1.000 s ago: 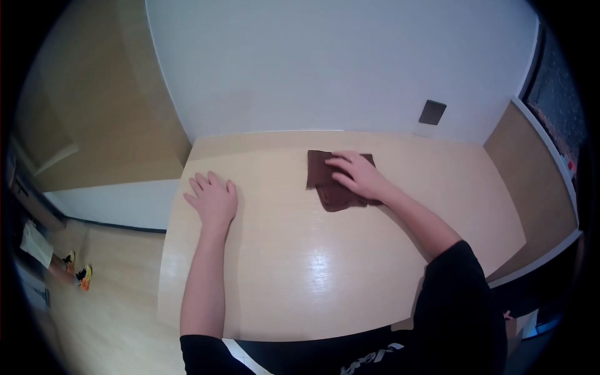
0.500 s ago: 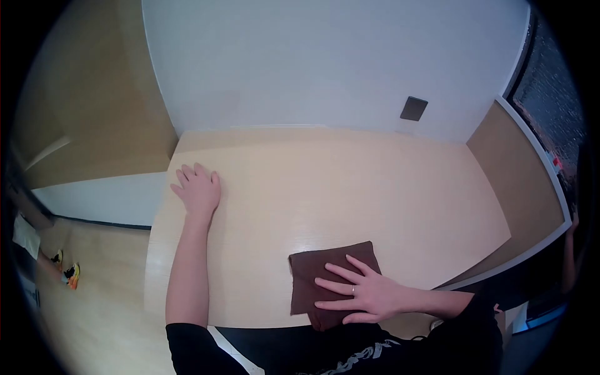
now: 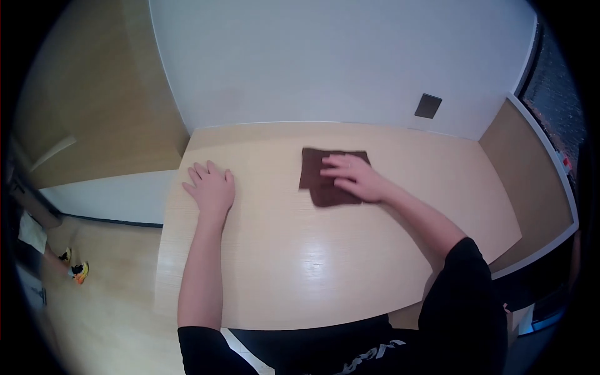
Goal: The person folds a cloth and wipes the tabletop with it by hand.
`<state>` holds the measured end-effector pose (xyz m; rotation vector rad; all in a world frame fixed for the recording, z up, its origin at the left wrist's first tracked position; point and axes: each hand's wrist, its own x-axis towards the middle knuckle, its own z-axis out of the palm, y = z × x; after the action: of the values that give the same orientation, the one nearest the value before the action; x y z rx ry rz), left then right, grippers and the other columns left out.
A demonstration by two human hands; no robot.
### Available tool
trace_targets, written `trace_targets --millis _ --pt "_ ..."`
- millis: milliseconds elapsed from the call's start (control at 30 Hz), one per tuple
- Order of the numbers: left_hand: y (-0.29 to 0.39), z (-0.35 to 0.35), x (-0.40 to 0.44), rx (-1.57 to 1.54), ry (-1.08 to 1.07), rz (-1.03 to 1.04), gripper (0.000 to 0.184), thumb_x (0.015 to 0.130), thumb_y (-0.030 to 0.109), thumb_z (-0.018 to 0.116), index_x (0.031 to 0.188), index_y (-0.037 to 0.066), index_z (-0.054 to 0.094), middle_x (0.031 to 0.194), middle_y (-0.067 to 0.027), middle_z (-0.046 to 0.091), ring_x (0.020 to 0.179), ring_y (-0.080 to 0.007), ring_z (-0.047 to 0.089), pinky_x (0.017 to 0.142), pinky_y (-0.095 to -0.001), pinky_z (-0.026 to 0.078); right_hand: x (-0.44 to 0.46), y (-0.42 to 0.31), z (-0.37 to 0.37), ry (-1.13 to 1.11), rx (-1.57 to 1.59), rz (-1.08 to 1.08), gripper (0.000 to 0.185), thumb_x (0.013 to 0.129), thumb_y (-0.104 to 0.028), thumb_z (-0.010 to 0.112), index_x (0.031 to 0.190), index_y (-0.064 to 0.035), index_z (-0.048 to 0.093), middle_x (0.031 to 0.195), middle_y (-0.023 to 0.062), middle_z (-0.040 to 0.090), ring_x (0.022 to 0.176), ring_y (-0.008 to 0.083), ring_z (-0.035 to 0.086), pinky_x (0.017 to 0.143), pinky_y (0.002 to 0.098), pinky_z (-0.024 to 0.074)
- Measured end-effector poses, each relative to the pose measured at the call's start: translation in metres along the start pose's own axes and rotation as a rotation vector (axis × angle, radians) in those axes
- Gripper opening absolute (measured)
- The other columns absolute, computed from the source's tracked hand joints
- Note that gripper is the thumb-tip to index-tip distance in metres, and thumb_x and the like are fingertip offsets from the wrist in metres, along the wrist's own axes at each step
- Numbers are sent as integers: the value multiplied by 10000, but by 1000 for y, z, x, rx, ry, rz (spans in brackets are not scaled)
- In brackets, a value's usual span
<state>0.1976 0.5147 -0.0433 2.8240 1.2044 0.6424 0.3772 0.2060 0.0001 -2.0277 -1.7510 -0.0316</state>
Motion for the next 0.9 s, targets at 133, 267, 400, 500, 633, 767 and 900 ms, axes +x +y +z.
trace_targets --millis 133,267,400,500,633,767,900 --pt "1 -1 -1 -3 15 -7 567 913 378 497 1313 -21 450 1408 -286 365 1356 -434 272 1035 -676 216 50 75 5 316 309 156 209 855 -119 614 1012 -16 704 1105 129 686 1037 245 636 927 338 484" --pt "5 -8 -1 -3 -19 5 562 914 376 491 1312 -19 450 1403 -280 370 1350 -428 278 1031 -666 219 83 95 1 352 278 405 202 889 -126 594 983 24 692 1045 104 705 970 175 645 872 314 494" --pt "5 -3 1 -3 -11 -8 563 914 376 486 1318 -14 446 1401 -272 370 1349 -419 273 1027 -648 223 85 98 9 339 73 370 286 864 -186 566 1079 -38 682 1092 115 685 1020 261 636 900 354 482" --pt "3 -4 3 8 -15 -16 560 916 378 482 1317 -12 448 1406 -266 363 1351 -415 267 1027 -643 223 77 69 27 183 -297 400 474 931 -323 416 1363 -139 487 1422 127 447 1318 287 400 1088 435 313" --pt "5 -6 6 17 -60 -22 554 920 384 474 1314 -4 452 1408 -257 364 1354 -414 263 1027 -639 226 52 10 33 19 -358 439 548 967 -395 356 1461 -156 350 1541 158 259 1416 354 230 1138 526 186" --pt "4 -9 9 -12 -71 -19 558 922 395 471 1323 6 451 1415 -256 362 1359 -407 261 1035 -644 217 -1 -63 40 -21 -359 151 540 933 -327 455 1434 -137 392 1510 162 316 1404 357 256 1127 541 208" --pt "-1 -18 8 -15 -149 -34 570 929 404 469 1352 23 439 1435 -251 349 1367 -406 264 1051 -655 200 -65 -150 30 -148 -271 -20 564 887 -263 535 1416 -106 413 1491 181 337 1404 352 263 1127 525 229"
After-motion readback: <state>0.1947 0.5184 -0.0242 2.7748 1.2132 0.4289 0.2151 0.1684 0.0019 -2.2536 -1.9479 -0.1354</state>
